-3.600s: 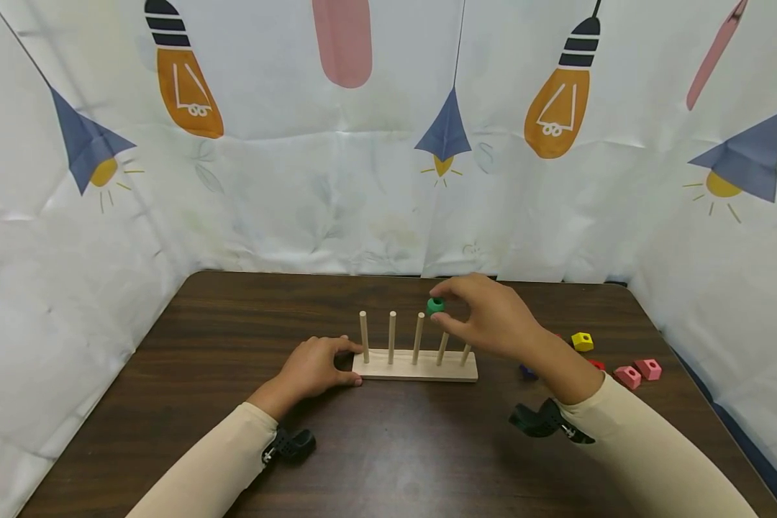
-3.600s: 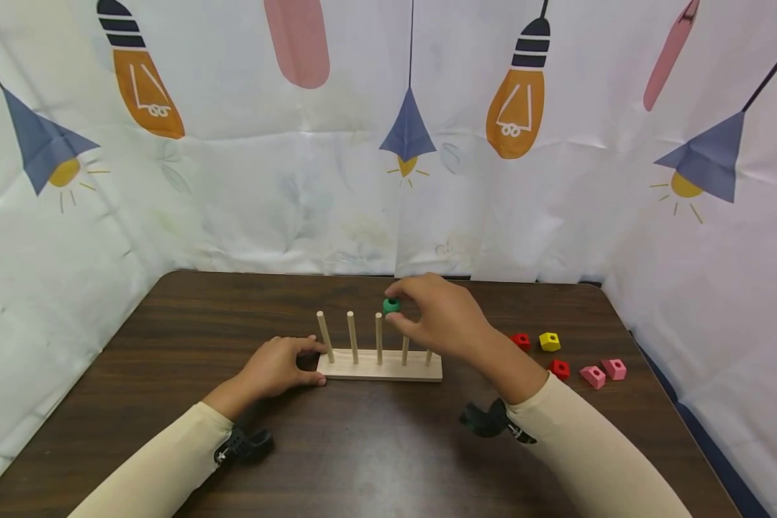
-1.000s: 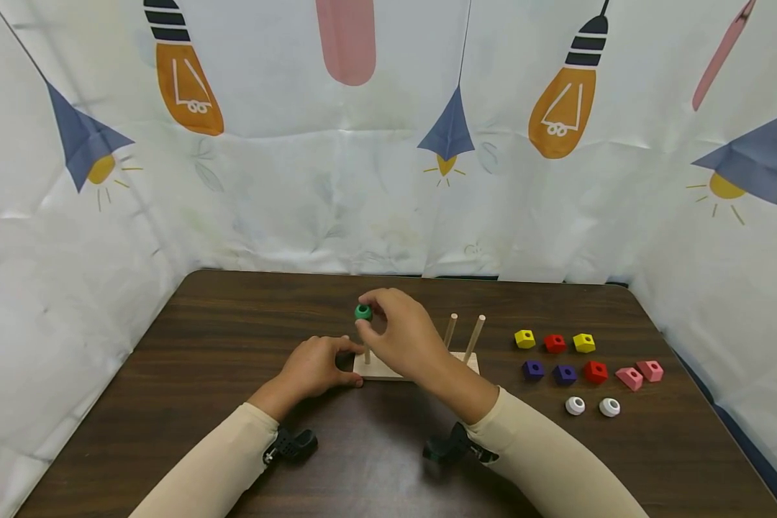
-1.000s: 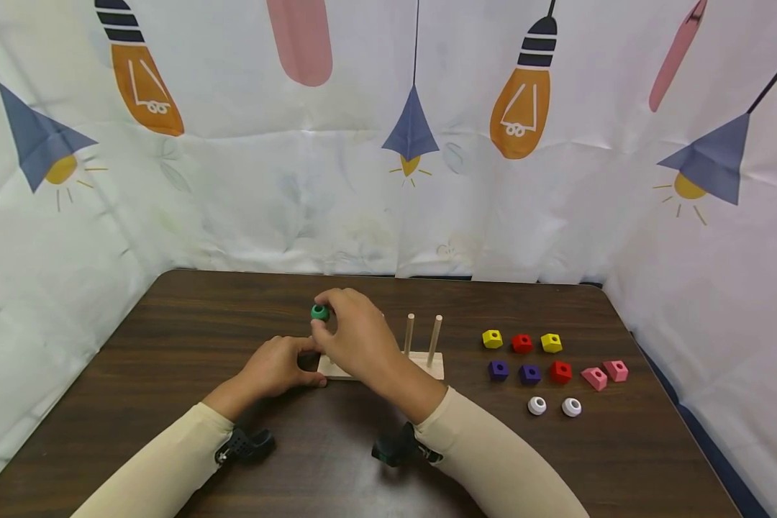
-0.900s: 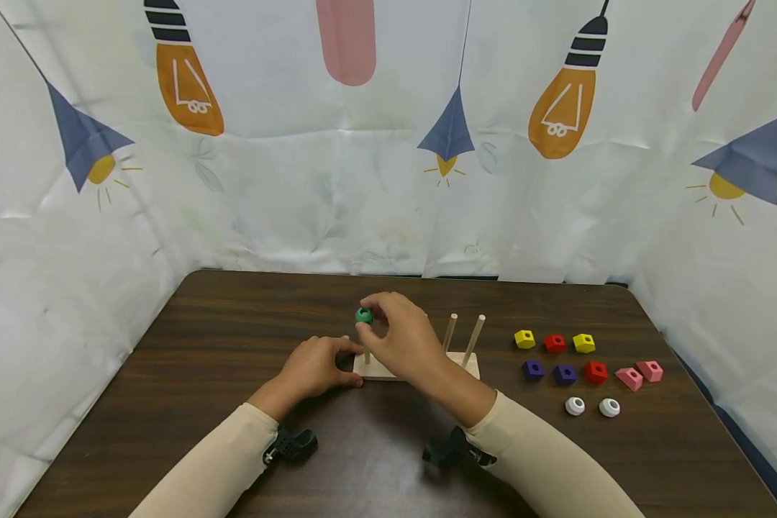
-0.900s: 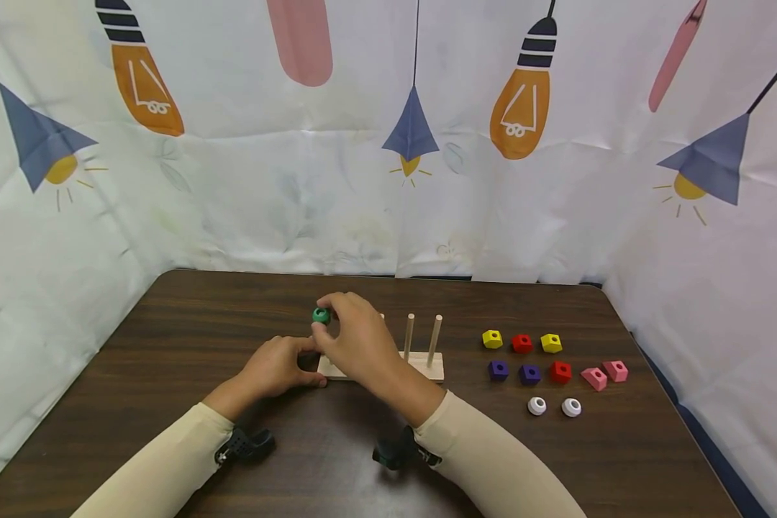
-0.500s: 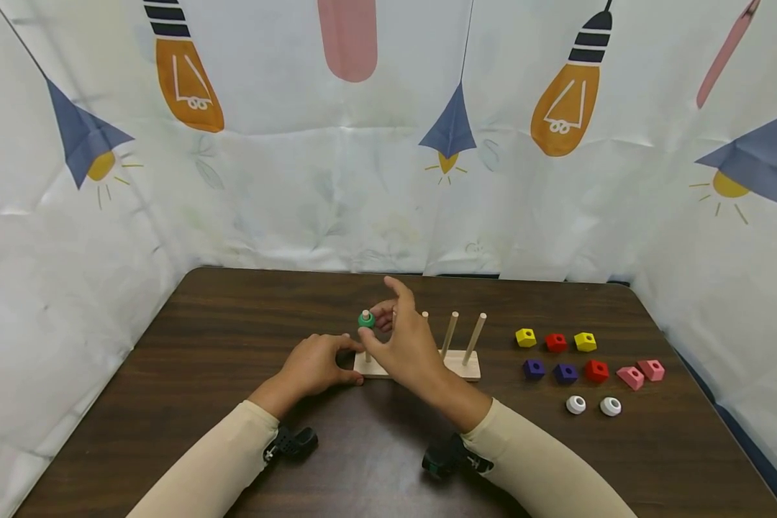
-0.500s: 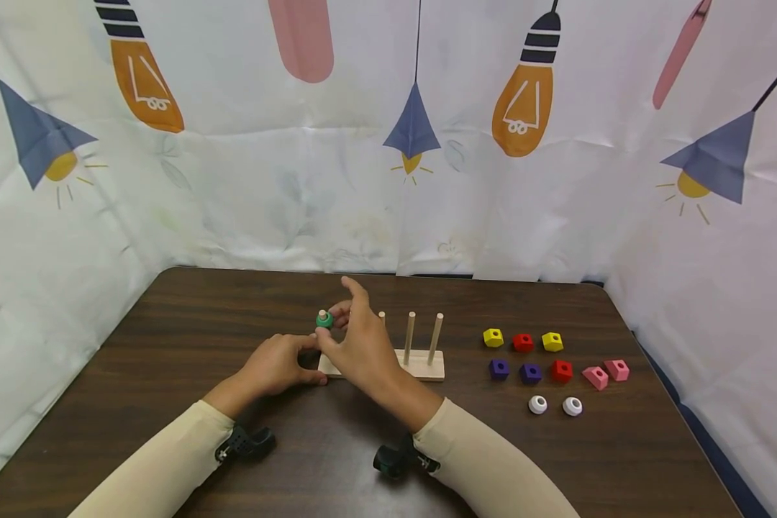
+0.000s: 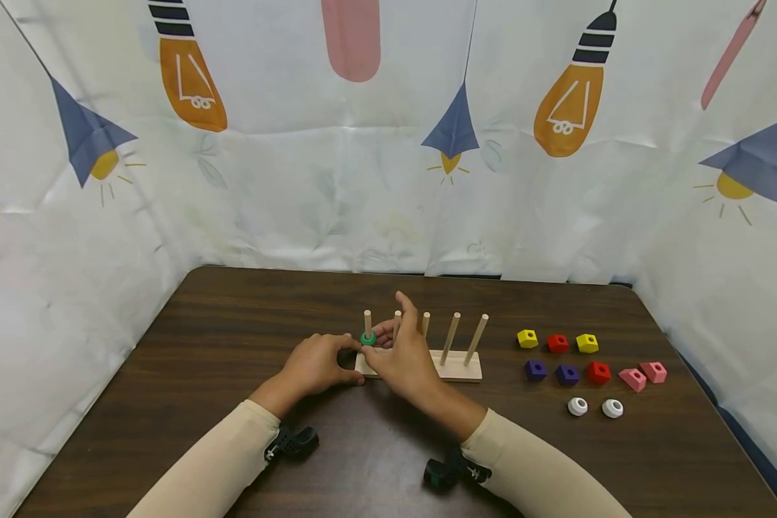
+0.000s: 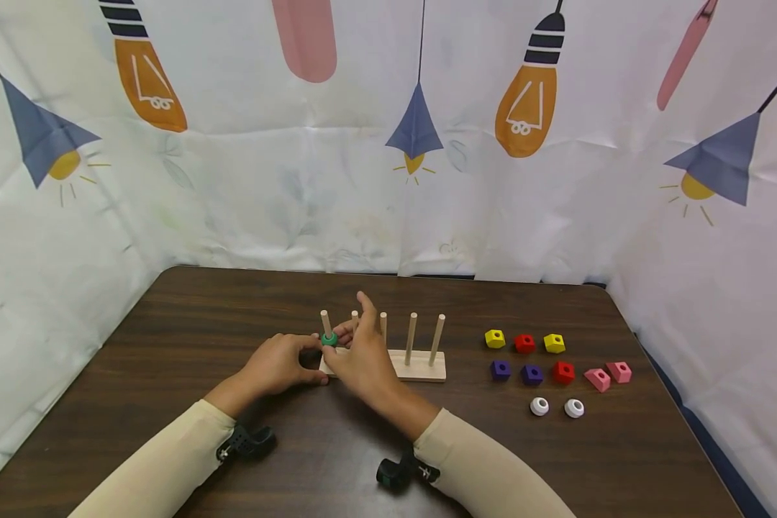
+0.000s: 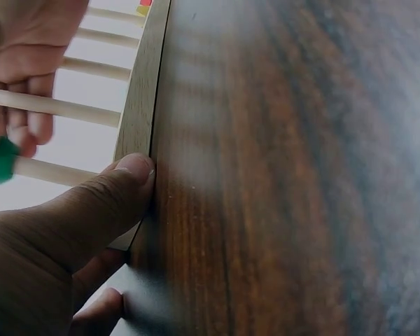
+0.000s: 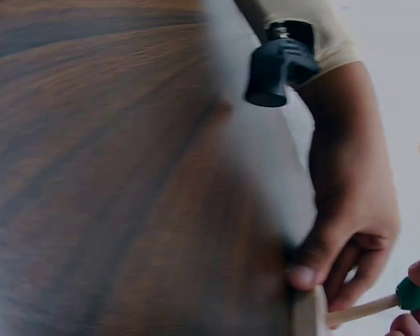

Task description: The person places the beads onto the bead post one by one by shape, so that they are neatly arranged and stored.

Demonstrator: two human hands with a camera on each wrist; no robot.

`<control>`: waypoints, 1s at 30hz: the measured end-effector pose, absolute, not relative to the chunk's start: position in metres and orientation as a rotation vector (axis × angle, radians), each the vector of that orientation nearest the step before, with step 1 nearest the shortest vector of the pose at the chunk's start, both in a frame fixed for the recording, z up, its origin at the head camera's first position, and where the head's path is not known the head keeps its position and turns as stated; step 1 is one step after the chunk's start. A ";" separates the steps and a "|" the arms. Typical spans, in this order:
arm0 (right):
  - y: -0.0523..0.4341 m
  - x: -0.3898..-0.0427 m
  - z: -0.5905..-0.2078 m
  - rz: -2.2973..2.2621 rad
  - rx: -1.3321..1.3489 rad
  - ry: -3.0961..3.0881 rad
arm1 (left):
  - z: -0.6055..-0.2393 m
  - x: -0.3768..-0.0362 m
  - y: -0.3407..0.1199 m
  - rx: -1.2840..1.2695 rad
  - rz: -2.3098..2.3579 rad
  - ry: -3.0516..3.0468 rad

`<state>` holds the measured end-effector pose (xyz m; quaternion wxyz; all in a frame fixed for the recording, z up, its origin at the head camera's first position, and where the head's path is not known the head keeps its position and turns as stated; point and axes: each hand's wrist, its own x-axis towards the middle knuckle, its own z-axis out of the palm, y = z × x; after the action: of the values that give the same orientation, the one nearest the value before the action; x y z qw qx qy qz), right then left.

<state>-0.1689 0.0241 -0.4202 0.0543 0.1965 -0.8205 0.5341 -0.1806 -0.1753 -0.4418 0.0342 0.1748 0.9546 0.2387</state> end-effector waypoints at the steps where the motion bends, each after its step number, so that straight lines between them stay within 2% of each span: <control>1: 0.024 -0.169 -0.424 1.613 0.586 -2.513 | -0.442 -0.180 -0.175 0.534 0.733 2.938; 10: 0.022 -0.169 -0.449 1.427 0.550 -2.633 | -0.442 -0.181 -0.175 0.542 0.736 2.944; 18: 0.024 -0.169 -0.451 1.419 0.549 -2.662 | -0.443 -0.181 -0.175 0.546 0.735 2.941; 30: 0.047 -0.153 -0.445 1.366 0.782 -2.828 | -0.443 -0.181 -0.176 0.555 0.723 2.940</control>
<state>-0.1528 0.0471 -0.4453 -0.0473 0.2415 -0.8728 0.4215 -0.1813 -0.1758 -0.4430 0.0320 0.1802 0.9547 0.2348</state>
